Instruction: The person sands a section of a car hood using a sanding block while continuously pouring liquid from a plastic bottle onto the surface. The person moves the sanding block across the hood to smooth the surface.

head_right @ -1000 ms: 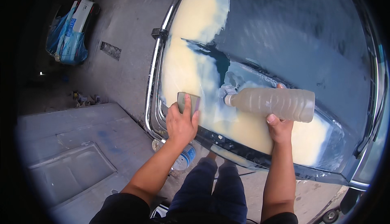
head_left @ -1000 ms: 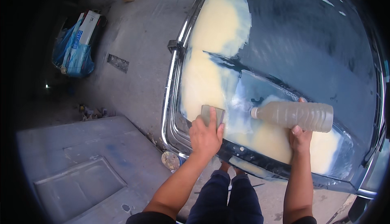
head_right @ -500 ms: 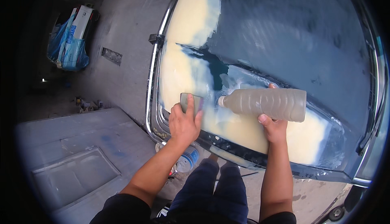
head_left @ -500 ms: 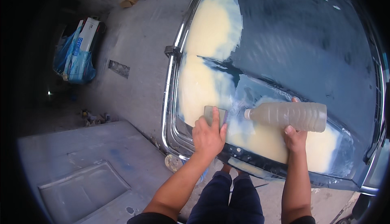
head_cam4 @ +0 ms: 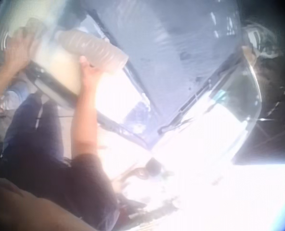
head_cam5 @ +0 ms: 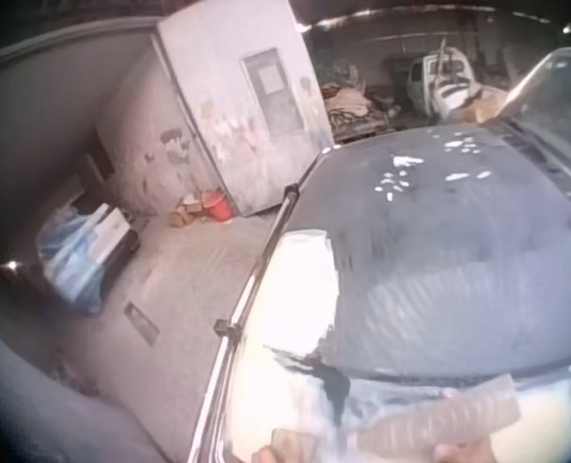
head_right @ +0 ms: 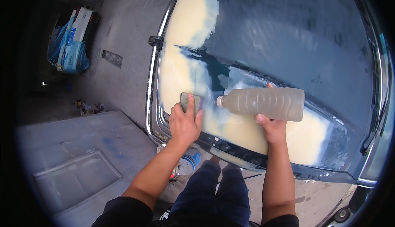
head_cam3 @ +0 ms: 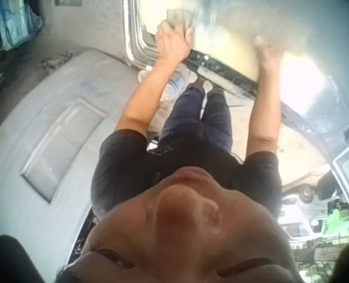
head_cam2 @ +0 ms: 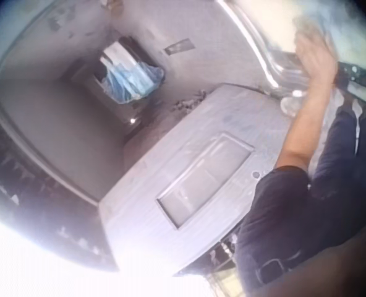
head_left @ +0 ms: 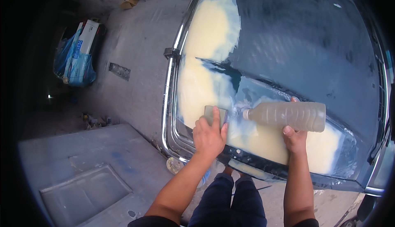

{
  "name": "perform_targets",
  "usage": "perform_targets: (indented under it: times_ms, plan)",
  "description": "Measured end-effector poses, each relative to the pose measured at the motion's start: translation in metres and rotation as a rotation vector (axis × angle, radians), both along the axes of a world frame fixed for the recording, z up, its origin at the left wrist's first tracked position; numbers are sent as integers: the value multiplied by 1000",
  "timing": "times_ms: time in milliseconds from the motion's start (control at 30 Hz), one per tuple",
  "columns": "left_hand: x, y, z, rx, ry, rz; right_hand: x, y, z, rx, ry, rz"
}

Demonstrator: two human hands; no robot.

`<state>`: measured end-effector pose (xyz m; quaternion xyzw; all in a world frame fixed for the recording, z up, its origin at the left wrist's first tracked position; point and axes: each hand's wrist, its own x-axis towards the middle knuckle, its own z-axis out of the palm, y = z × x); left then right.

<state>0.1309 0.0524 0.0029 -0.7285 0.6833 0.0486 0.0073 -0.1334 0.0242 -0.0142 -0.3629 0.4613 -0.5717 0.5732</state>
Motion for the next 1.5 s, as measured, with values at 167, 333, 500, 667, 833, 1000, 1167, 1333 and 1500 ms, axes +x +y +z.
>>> perform_targets:
  times_ms: [167,333,500,667,833,1000,1167,1333,1500]
  plan:
    - [62,-124,-1,-37,-32,263,7,1,3,-20,2,20]
    - [37,-90,-3,-18,4,186,1,-2,0,-25,-15,18]
    - [-11,17,-3,-73,6,-64,0,0,-1,-21,-18,-4]
    - [60,-116,0,-30,10,262,5,-1,4,-21,-20,48]
    - [43,-89,-1,-10,-6,239,7,-2,8,-39,-18,5]
    - [-24,32,-4,-65,17,-65,2,-1,8,-44,-26,-11]
    - [27,-76,1,-77,-33,188,9,-2,6,-51,-25,3]
    - [-9,-31,-3,-65,12,77,0,-2,6,-13,7,38]
    - [-44,48,0,-141,-4,-136,-2,2,16,30,24,41]
